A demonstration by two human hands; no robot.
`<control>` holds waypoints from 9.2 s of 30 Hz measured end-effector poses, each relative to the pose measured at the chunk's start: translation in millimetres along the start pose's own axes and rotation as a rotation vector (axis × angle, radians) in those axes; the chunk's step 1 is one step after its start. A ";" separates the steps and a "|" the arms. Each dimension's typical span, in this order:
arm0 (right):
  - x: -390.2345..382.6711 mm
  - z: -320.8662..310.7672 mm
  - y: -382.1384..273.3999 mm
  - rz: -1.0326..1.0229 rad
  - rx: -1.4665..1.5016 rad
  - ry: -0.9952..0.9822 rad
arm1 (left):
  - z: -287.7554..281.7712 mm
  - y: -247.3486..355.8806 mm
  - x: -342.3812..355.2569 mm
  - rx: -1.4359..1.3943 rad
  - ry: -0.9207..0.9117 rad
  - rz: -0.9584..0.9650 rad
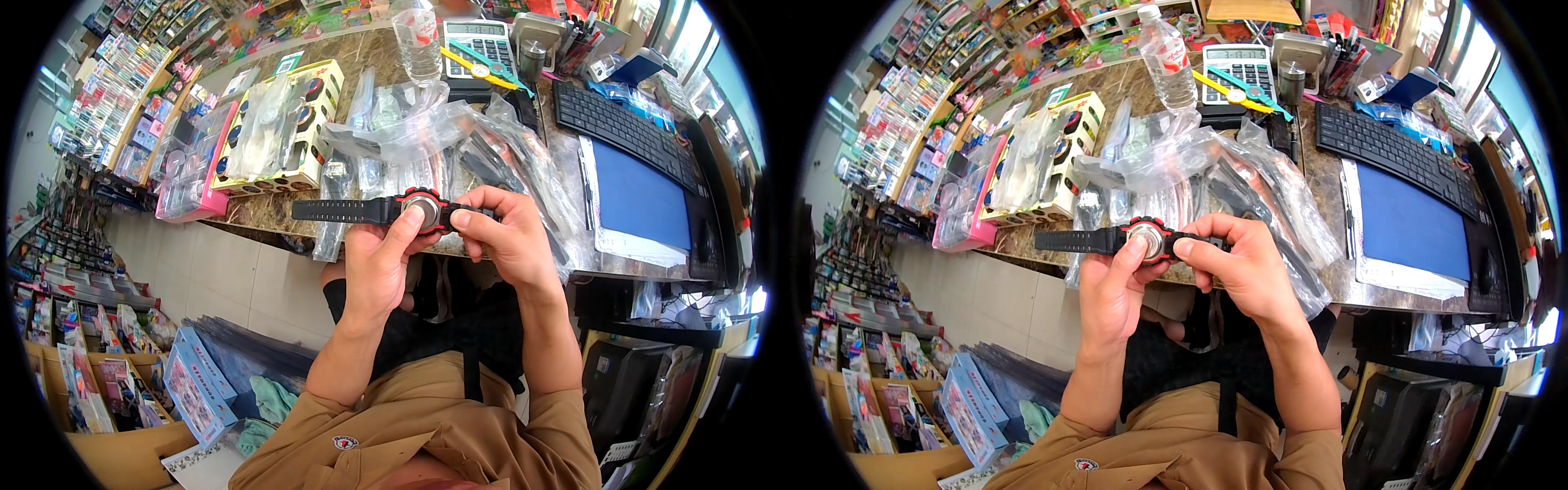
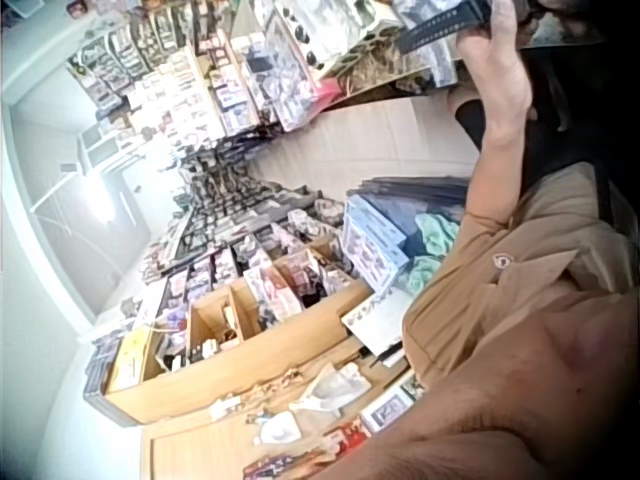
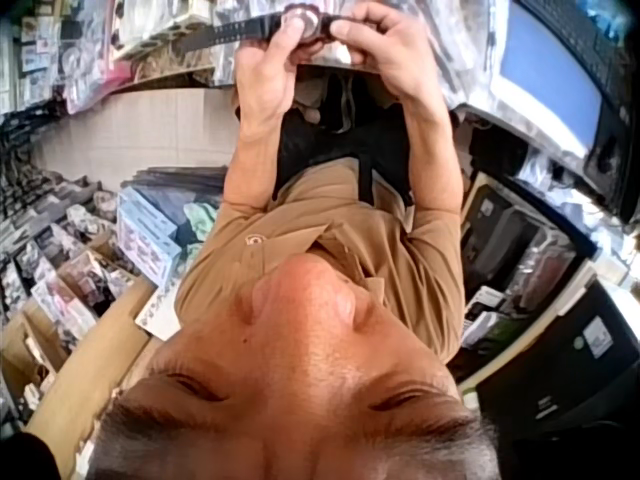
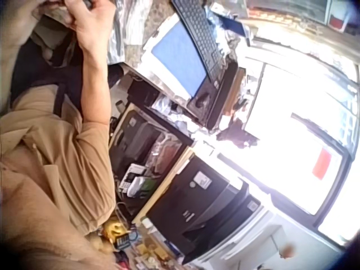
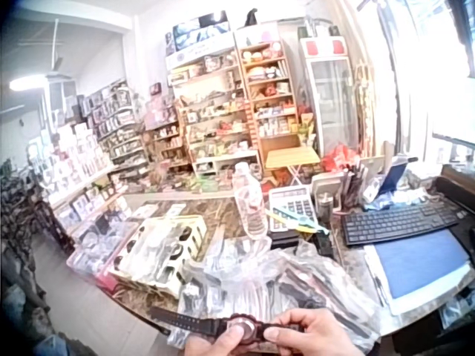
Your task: The person uses a metal tool to adjust the strap of a wristwatch at a cluttered counter. They repeatedly insert the tool into the strap holes to manipulate the buckle or clasp mechanism. After several adjustments, the person places the watch into a clear plastic bag.
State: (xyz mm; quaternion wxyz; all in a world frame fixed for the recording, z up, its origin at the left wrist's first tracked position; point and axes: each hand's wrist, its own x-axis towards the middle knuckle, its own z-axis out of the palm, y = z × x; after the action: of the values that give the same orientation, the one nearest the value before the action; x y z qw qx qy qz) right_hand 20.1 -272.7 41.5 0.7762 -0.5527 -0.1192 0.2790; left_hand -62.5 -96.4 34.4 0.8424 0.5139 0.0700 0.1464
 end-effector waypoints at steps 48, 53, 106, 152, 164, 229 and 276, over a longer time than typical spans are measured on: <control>5.6 -10.2 28.0 0.002 0.110 -0.003 | -8.8 -13.9 1.9 -0.015 0.083 -0.095; -0.5 -0.1 23.8 -0.028 0.027 0.023 | -6.8 -10.4 -1.1 0.155 0.152 0.029; -1.9 10.5 30.6 -0.075 -0.082 0.185 | -7.1 -18.2 -5.8 0.054 0.108 -0.039; -5.0 5.1 28.3 -0.122 -0.121 0.149 | 9.6 -21.0 -16.4 0.314 0.088 0.185; -6.9 6.5 28.1 -0.121 -0.043 0.116 | -3.2 -16.1 -9.8 0.169 0.045 0.090; 8.0 21.3 46.8 -0.193 0.185 0.076 | -44.1 -44.5 24.9 0.772 -0.079 1.040; -98.2 -60.8 12.1 -0.346 0.284 0.013 | -16.1 6.9 56.7 1.202 -0.274 1.033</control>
State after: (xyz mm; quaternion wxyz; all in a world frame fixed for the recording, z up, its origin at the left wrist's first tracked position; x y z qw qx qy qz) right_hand -33.6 -373.4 20.6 0.8834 -0.4107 -0.1667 0.1521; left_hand -14.3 -61.8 34.9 0.2487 0.8602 -0.2139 0.3905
